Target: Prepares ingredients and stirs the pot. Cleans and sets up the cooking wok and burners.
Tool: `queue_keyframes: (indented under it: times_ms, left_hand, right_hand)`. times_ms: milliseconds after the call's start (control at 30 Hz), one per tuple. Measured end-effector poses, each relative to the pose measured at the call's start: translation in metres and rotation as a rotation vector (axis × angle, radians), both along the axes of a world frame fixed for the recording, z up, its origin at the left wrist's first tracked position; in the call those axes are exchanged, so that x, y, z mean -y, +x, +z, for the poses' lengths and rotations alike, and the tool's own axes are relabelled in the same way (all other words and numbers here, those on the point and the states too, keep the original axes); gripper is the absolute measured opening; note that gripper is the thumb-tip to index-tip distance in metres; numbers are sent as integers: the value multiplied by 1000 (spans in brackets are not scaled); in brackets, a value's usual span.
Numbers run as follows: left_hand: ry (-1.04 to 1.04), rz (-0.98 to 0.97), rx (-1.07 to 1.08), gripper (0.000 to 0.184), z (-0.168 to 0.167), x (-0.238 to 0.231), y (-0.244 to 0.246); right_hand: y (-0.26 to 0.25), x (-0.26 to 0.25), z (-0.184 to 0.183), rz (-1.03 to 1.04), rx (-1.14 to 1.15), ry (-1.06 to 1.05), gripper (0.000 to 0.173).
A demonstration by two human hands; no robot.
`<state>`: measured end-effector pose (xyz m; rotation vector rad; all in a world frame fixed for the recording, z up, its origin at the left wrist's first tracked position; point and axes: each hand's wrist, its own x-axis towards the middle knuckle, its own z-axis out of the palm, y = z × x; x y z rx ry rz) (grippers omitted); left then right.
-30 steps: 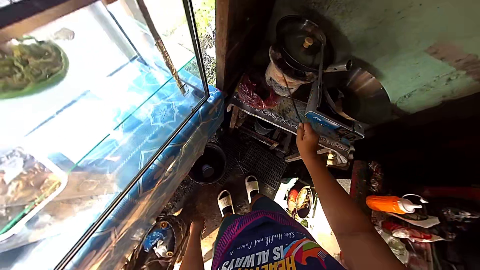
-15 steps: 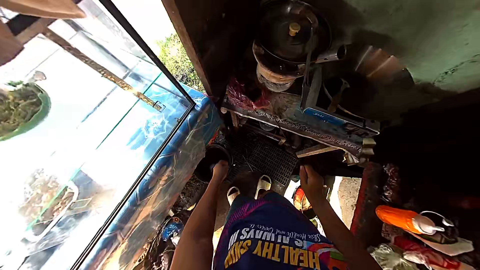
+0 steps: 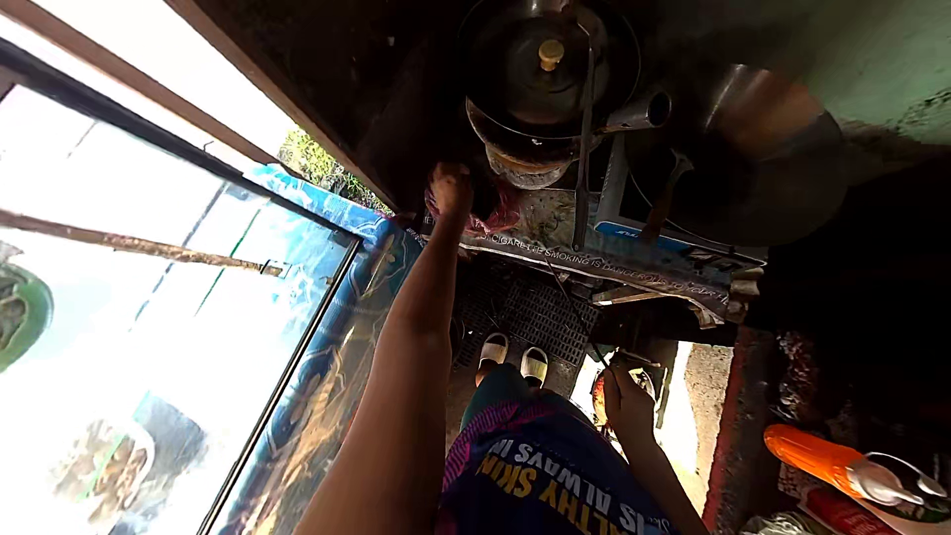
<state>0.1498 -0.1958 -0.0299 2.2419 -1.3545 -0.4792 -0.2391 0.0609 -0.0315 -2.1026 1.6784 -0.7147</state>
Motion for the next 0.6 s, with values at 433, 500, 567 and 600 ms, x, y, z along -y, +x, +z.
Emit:
queue_keyframes:
  times_ms: [433,500,567,600]
  left_hand:
    - [519,59,-31,53,-20,69,65]
    - [529,29,-35,49,-22,68,68]
    - [487,10,-76,50,-28,69,75]
    - [447,-3,-102,51,-34,71,78]
  right_hand:
    - [41,-4,16,-264,-49,186,32]
    - [44,-2,15,-278,-50,178,33]
    - [45,-3,14,-293,-47,183,33]
    - [45,-3,14,-301,-46,183,34]
